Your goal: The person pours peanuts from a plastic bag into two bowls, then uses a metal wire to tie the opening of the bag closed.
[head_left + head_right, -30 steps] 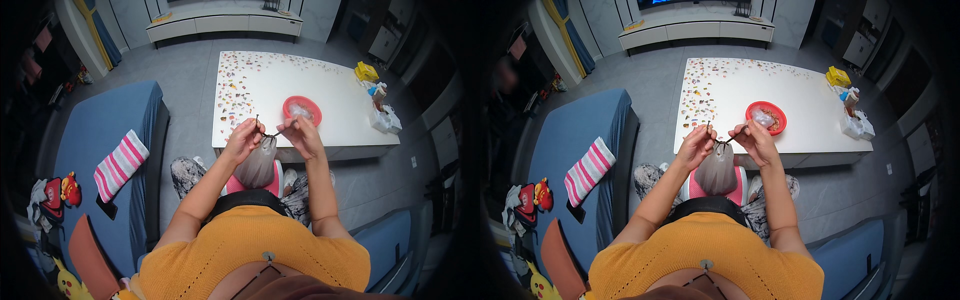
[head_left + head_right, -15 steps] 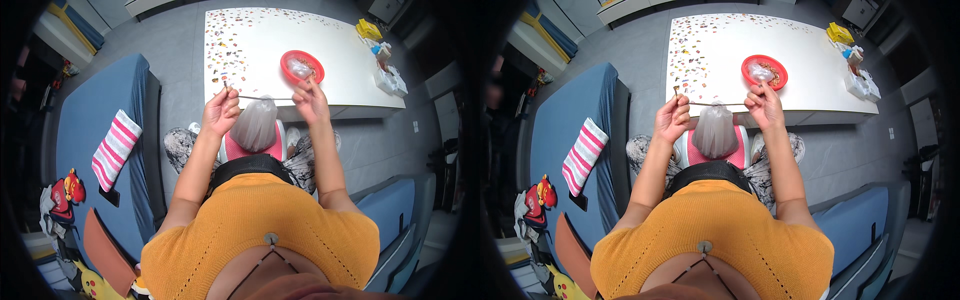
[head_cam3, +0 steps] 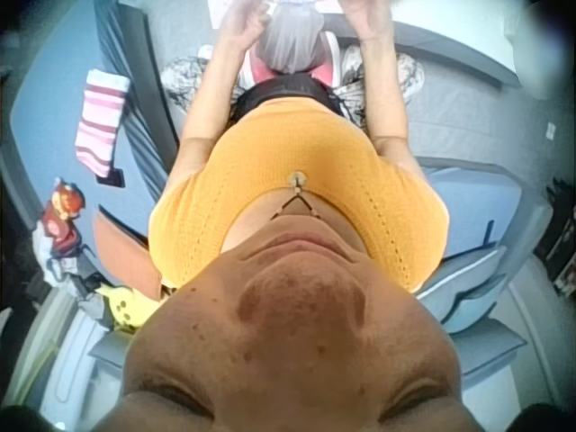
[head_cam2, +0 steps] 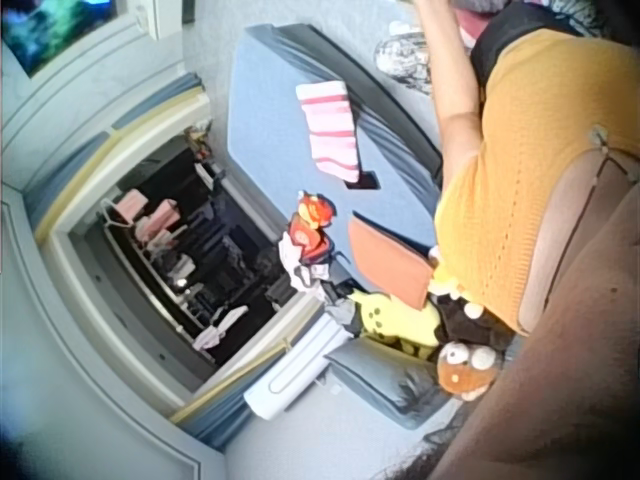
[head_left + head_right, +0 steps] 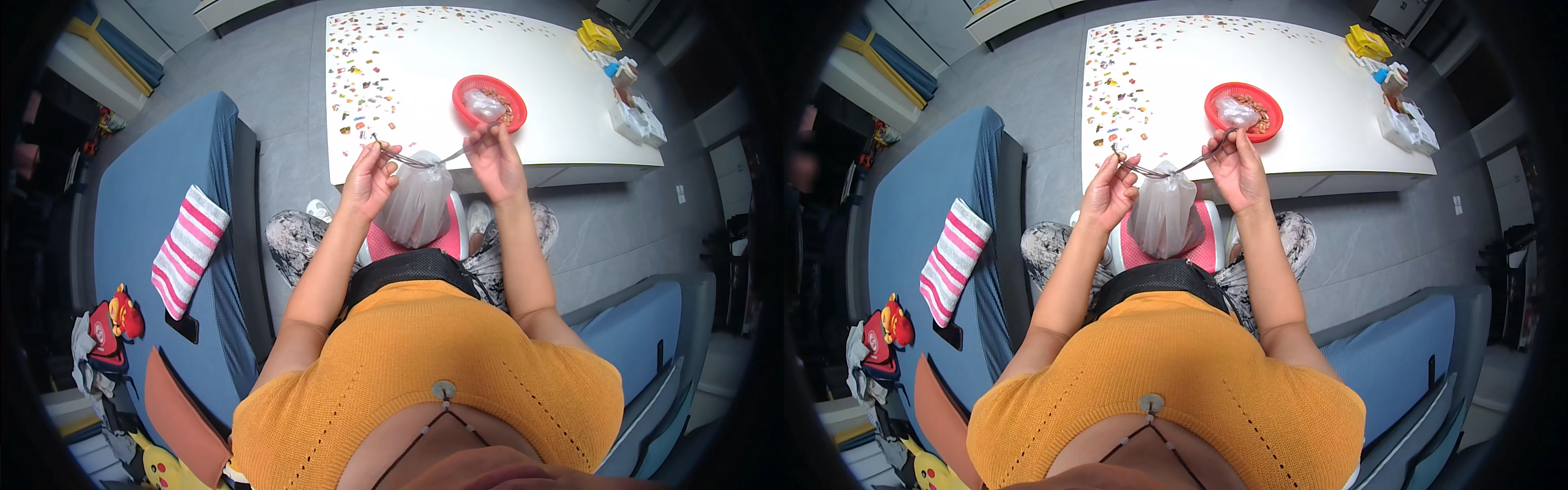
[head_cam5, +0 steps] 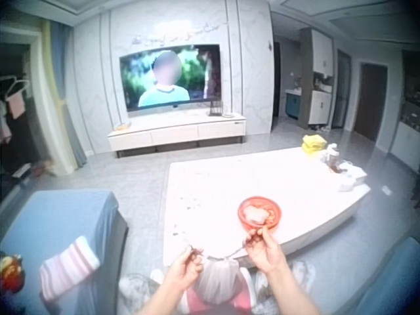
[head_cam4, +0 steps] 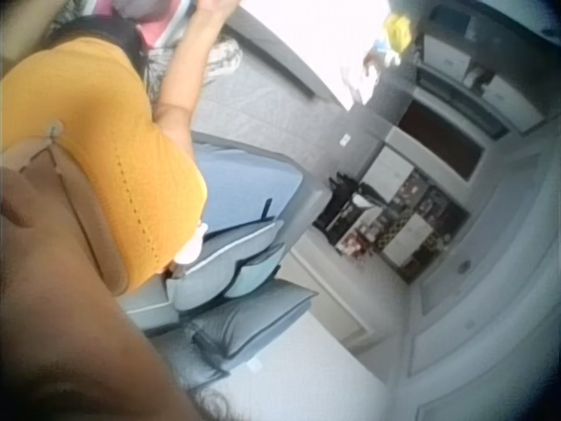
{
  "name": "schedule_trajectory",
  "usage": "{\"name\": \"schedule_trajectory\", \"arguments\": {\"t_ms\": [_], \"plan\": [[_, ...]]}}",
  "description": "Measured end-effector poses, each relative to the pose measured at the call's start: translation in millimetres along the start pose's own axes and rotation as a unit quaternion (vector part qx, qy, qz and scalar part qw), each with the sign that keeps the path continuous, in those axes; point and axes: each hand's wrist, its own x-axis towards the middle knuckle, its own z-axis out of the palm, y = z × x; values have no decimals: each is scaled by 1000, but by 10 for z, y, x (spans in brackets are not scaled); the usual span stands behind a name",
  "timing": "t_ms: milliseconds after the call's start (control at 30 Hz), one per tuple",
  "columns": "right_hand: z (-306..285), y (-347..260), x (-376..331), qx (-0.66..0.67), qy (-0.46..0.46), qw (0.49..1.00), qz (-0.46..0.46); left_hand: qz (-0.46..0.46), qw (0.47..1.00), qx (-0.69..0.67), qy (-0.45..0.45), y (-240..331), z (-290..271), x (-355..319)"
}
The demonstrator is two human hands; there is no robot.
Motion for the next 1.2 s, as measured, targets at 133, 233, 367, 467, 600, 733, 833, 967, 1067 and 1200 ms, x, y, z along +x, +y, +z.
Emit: {"name": "schedule_trajectory", "arguments": {"t_ms": [133,233,367,467,600,733,833,967,1067,1200], "plan": [[-86,35,-35,-9,-4,1000,8,2,999,48,-6,-7,-65,-15],[-103,54,-85,-23,-11,999,21,-15,999,24,-19,7,-17,-30],[-147,92,-117,-27,-18,999,28,-13,999,19,-33,-1,22,-69],[-91,67,-111,-29,-42,999,16,13,998,55,-32,31,55,-130],[104,4,-114,-37,-55,998,15,26,980,192,-41,180,183,-234],[153,-3,-102,-46,-50,998,15,56,932,351,-68,264,225,-293],[166,2,-107,-45,-52,998,12,65,901,421,-87,280,231,-325],[193,-24,-120,-35,-60,998,9,77,863,497,-43,262,265,-343],[251,-70,-139,-50,-62,997,-1,122,829,545,-27,232,180,-307],[334,-114,-159,-69,-72,995,-16,151,778,609,-24,251,181,-302]]}}
